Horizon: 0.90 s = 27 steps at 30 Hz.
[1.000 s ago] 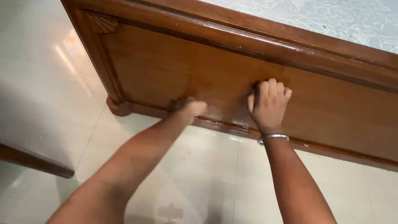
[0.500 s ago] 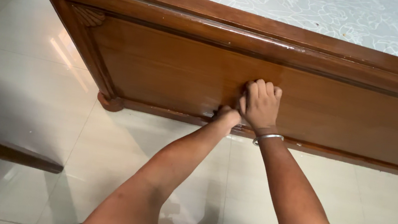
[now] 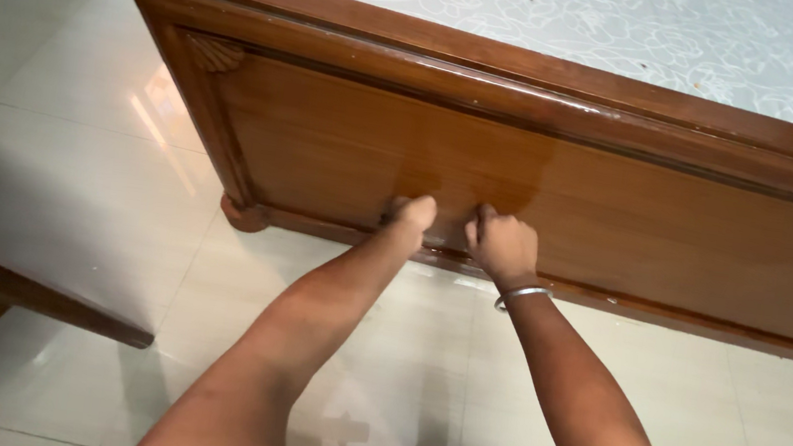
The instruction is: The person wipes the wooden footboard of a bed with a green cloth, moving along the top edge and down the side. They then spray a white door with a blue spray bottle and wipe the door surface with the same cloth.
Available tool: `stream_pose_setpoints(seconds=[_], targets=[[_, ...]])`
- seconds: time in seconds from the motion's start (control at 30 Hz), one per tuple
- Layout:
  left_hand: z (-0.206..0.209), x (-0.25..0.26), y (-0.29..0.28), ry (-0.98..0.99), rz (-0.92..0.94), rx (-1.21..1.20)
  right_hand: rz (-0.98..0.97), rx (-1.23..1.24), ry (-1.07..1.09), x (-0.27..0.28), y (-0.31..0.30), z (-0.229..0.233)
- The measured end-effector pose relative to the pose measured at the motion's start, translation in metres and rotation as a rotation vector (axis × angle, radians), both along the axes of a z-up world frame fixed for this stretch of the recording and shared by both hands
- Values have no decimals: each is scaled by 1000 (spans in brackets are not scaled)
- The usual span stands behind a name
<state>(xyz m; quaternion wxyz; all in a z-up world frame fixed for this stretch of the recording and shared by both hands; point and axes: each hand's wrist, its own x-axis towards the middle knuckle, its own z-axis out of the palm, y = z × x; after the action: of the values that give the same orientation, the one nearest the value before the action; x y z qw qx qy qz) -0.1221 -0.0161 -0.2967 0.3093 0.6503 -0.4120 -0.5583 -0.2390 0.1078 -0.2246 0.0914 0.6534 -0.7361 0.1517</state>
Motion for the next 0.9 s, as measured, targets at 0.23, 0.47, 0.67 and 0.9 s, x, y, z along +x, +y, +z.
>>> stream_pose_setpoints(seconds=[0.23,0.47,0.67,0.9], targets=[[-32,85,-47,-20,129,-58,-256,252,-139,9,-13,-18],[-33,179,-74,-177,149,-22,-309,288,-92,18,-25,-7],[-46,200,-94,-442,3,103,-301,245,-48,15,-23,-13],[-83,177,-63,-512,-123,8,-254,200,-1,9,-22,-19]])
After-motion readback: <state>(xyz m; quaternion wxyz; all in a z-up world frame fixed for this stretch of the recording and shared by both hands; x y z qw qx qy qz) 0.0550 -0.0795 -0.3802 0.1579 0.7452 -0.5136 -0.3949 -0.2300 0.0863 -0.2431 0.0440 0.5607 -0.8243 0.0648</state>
